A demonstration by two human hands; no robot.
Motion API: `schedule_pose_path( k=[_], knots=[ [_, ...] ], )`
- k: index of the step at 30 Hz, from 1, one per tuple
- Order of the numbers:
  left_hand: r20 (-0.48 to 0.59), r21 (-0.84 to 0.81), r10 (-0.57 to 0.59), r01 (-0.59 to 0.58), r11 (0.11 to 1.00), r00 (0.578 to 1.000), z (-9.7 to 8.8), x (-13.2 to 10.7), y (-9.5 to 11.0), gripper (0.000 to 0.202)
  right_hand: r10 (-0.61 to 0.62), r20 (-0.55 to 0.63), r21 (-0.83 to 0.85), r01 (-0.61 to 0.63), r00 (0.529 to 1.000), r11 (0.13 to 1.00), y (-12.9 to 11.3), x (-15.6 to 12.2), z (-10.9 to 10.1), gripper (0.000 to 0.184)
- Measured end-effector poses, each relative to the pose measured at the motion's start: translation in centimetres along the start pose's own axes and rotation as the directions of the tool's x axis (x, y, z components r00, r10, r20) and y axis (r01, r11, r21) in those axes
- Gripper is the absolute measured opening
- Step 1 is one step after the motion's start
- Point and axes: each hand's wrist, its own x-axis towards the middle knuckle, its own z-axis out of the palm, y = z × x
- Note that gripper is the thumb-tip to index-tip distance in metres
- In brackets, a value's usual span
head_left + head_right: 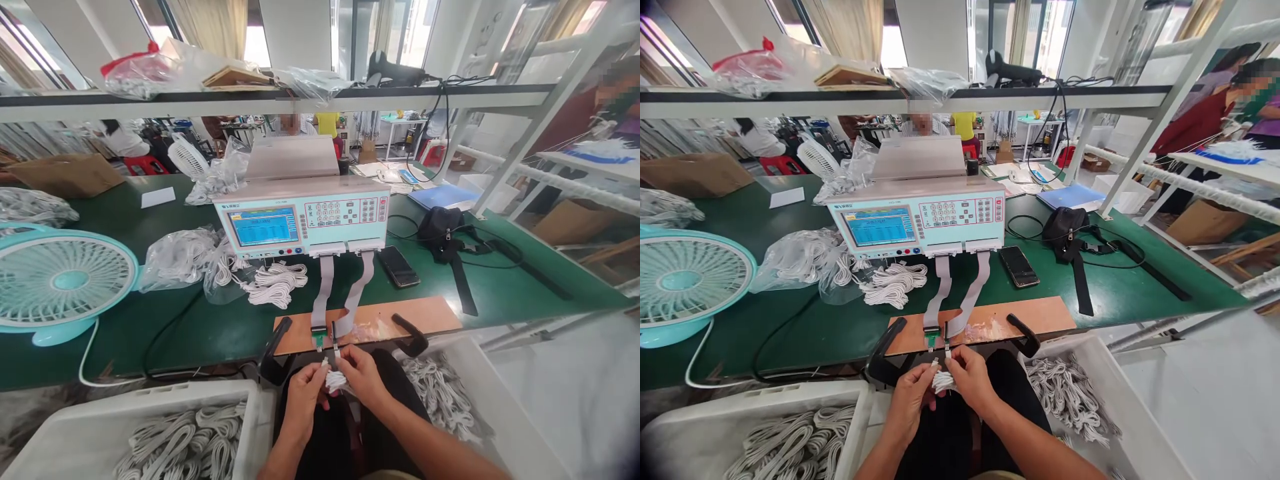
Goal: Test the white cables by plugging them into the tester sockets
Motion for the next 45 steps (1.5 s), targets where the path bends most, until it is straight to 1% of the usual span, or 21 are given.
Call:
schedule_pose_path(
  k=[3,7,10,12,15,17,19,22,24,27,31,33,35,38,40,41,42,43,44,45],
  knots=[
    [0.03,-0.037,-0.028,0.029,0.999,0.999,-0.1,-0.1,0.0,0.028,0.011,0.0,0.024,-0.011,1.0,1.0,0.2,0.2,0.0,0.019],
    [0.082,-0.009,-0.009,0.01,1.0,0.997,-0.5,0.0,-0.1,0.029,0.023,-0.002,0.043,-0.022,1.0,0.999,0.2,0.2,0.0,0.02],
    [0.124,0.07,0.035,-0.044,0.997,0.992,-0.9,0.3,0.0,0.03,0.058,-0.003,0.09,-0.057,0.998,0.994,0.1,0.3,0.2,0.021],
    [0.164,0.158,0.061,-0.088,0.983,0.985,-1.3,0.5,0.2,0.032,0.086,-0.009,0.138,-0.084,0.996,0.987,-0.2,0.4,0.3,0.022],
    [0.216,0.273,0.089,-0.147,0.951,0.972,-2.0,0.9,0.6,0.035,0.167,-0.002,0.242,-0.162,0.986,0.957,-0.6,0.5,0.6,0.027],
    [0.219,0.293,0.1,-0.163,0.942,0.971,-2.3,1.2,0.8,0.035,0.235,0.011,0.321,-0.226,0.972,0.92,-0.9,0.6,0.8,0.03],
    [0.203,0.281,0.117,-0.173,0.944,0.972,-2.4,1.5,1.0,0.033,0.28,0.026,0.394,-0.267,0.96,0.88,-1.0,0.7,1.0,0.033],
    [0.147,0.257,0.179,-0.213,0.943,0.973,-2.1,1.7,0.8,0.032,0.3,0.036,0.447,-0.284,0.953,0.848,-1.2,0.7,1.2,0.035],
    [0.09,0.243,0.21,-0.226,0.943,0.974,-1.9,1.7,0.6,0.033,0.296,0.032,0.439,-0.28,0.955,0.854,-1.4,0.7,1.2,0.035],
    [0.025,0.191,0.205,-0.206,0.96,0.978,-1.4,1.5,0.3,0.031,0.283,0.034,0.416,-0.271,0.958,0.868,-1.7,0.6,1.0,0.033],
    [-0.037,0.086,0.213,-0.209,0.974,0.976,-0.7,1.3,-0.2,0.032,0.283,0.038,0.41,-0.273,0.958,0.87,-2.1,0.4,0.8,0.032],
    [-0.046,0.047,0.224,-0.221,0.974,0.974,-0.4,1.5,-0.6,0.032,0.273,0.033,0.408,-0.262,0.961,0.875,-2.2,0.5,0.8,0.033],
    [-0.057,0.043,0.242,-0.24,0.97,0.969,-0.1,1.6,-0.9,0.031,0.268,0.034,0.402,-0.259,0.963,0.879,-2.3,0.5,0.8,0.033],
    [-0.102,0.134,0.245,-0.231,0.964,0.964,0.0,1.2,-0.8,0.034,0.293,0.044,0.363,-0.289,0.955,0.886,-2.4,0.3,0.8,0.031],
    [-0.148,0.183,0.24,-0.212,0.96,0.959,-0.9,0.1,-0.1,0.036,0.315,0.026,0.317,-0.307,0.949,0.897,-2.2,0.1,0.7,0.031],
    [-0.168,0.192,0.256,-0.223,0.956,0.952,-1.8,-0.6,0.4,0.036,0.324,0.022,0.294,-0.316,0.946,0.902,-2.0,0.0,0.6,0.03],
    [-0.186,0.202,0.296,-0.258,0.945,0.937,-3.1,-1.4,0.8,0.035,0.337,0.004,0.278,-0.324,0.942,0.904,-1.7,0.1,0.5,0.03],
    [-0.215,0.228,0.347,-0.298,0.927,0.913,-4.7,-2.2,1.1,0.034,0.348,0.009,0.271,-0.337,0.937,0.901,-1.4,0.3,0.4,0.03],
    [-0.245,0.289,0.395,-0.322,0.901,0.885,-6.8,-3.2,1.2,0.034,0.359,0.021,0.277,-0.351,0.933,0.894,-1.0,0.5,0.4,0.03],
    [-0.271,0.4,0.423,-0.298,0.867,0.865,-9.2,-4.3,1.0,0.034,0.37,0.029,0.28,-0.363,0.929,0.889,-0.7,0.7,0.4,0.029]
  ],
)
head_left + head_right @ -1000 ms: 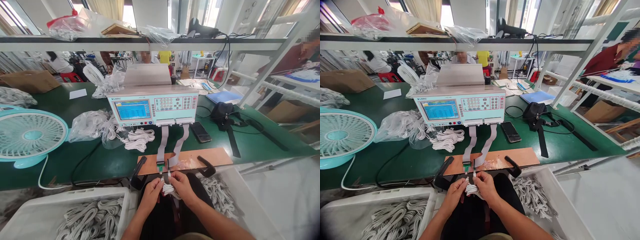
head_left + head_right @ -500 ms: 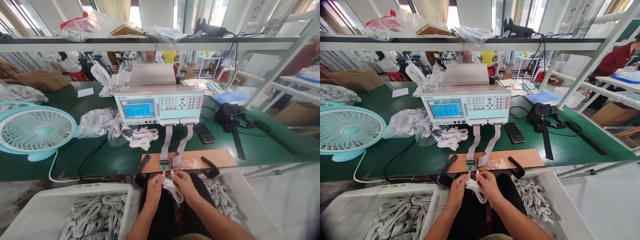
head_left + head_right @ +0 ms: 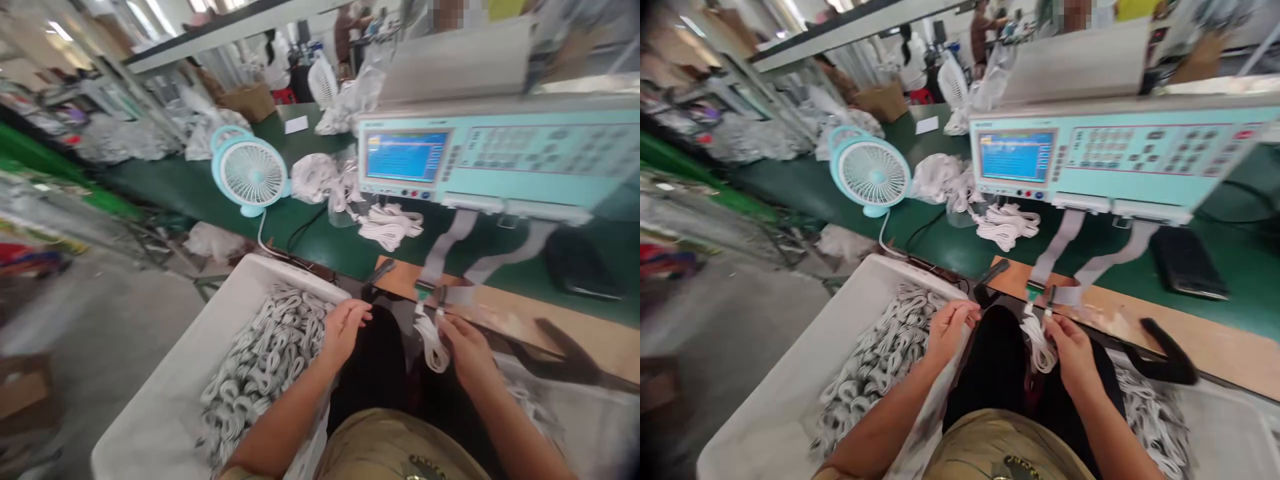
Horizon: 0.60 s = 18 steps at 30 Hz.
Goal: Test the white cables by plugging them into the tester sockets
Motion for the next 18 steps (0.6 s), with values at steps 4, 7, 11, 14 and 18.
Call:
schedule_pose_path(
  k=[4,7,11,14,18],
  knots=[
    [-0.05,0.634,-0.192,0.18,0.752,0.98,-11.2,-3.2,-6.1,0.031,0.022,0.0,0.008,-0.022,1.0,1.0,0.4,0.5,-0.2,0.028],
    [-0.067,0.753,-0.324,0.26,0.604,0.944,-17.8,-7.0,-11.1,0.034,0.035,-0.015,0.023,-0.035,0.999,0.999,0.3,0.2,-0.1,0.03],
    [0.008,0.844,-0.45,0.235,0.482,0.893,-21.0,-11.7,-15.3,0.042,0.034,-0.034,0.032,-0.033,0.999,0.999,0.1,0.1,0.2,0.03],
    [0.054,0.878,-0.482,0.189,0.441,0.875,-20.9,-13.1,-16.9,0.051,0.034,-0.038,0.04,-0.033,0.999,0.999,0.1,0.1,0.4,0.027],
    [0.068,0.9,-0.49,0.159,0.406,0.869,-20.8,-11.9,-18.2,0.055,0.022,-0.054,0.028,-0.02,0.998,0.999,0.2,0.1,0.4,0.029]
  ],
)
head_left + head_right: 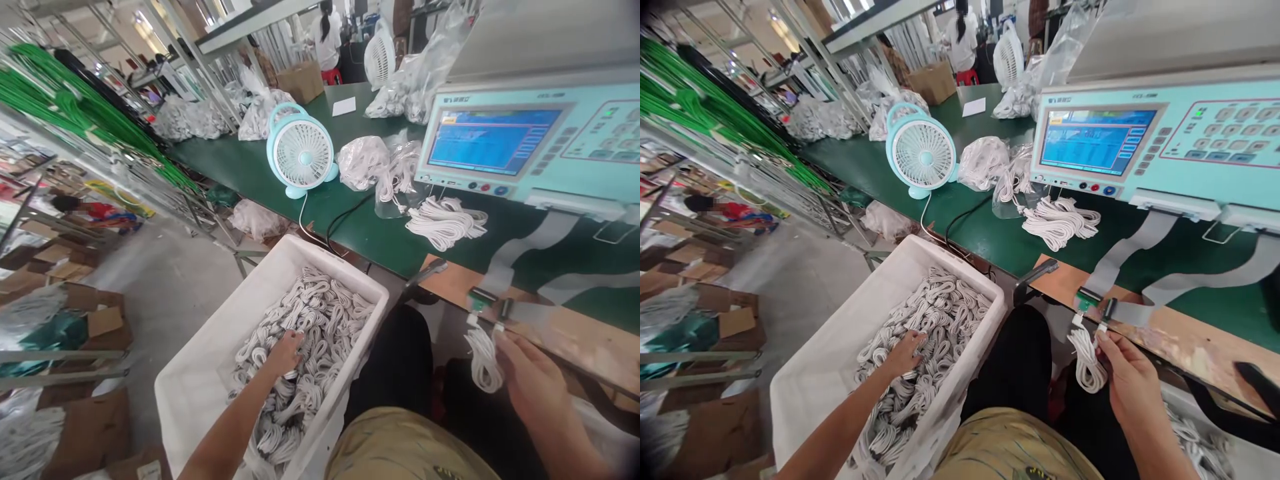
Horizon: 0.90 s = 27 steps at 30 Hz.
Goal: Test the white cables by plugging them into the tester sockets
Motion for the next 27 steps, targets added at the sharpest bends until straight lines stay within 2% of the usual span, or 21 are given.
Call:
schedule_pose_path(
  k=[3,6,8,13,16,19,22,27],
  knots=[
    [0.053,0.015,0.022,-0.023,1.0,0.998,-0.5,1.2,-0.5,0.063,0.008,0.011,-0.002,-0.008,1.0,1.0,-0.2,-0.2,0.1,0.03],
    [0.12,0.007,0.041,-0.042,0.999,0.992,-1.0,1.4,-0.9,0.075,0.002,0.007,-0.015,-0.001,1.0,1.0,-0.4,-0.5,0.2,0.029],
    [0.136,-0.007,0.049,-0.048,0.999,0.989,-1.2,1.1,-0.9,0.069,-0.008,0.01,-0.018,0.008,1.0,1.0,-0.5,-0.5,0.3,0.028],
    [0.02,-0.036,-0.006,0.006,0.999,1.0,-1.0,1.2,-0.3,0.047,-0.015,0.027,-0.013,0.015,1.0,1.0,0.2,0.0,-0.1,0.028],
    [-0.056,-0.033,-0.063,0.061,0.998,0.996,-0.4,2.4,0.0,0.046,-0.025,0.023,-0.008,0.026,0.999,1.0,0.6,0.1,-0.3,0.028],
    [-0.067,-0.01,-0.092,0.091,0.996,0.994,-0.1,3.6,0.2,0.045,0.002,0.024,0.003,-0.002,1.0,1.0,0.6,0.2,-0.3,0.028],
    [-0.051,0.022,-0.084,0.085,0.996,0.995,-0.2,3.8,0.7,0.043,0.006,0.026,0.032,-0.007,1.0,0.999,0.4,0.1,-0.1,0.027],
    [-0.082,0.078,0.003,0.003,0.997,0.997,-0.4,2.2,2.1,0.043,0.007,0.086,0.076,-0.013,0.996,0.997,0.0,-0.8,0.3,0.027]
  ],
)
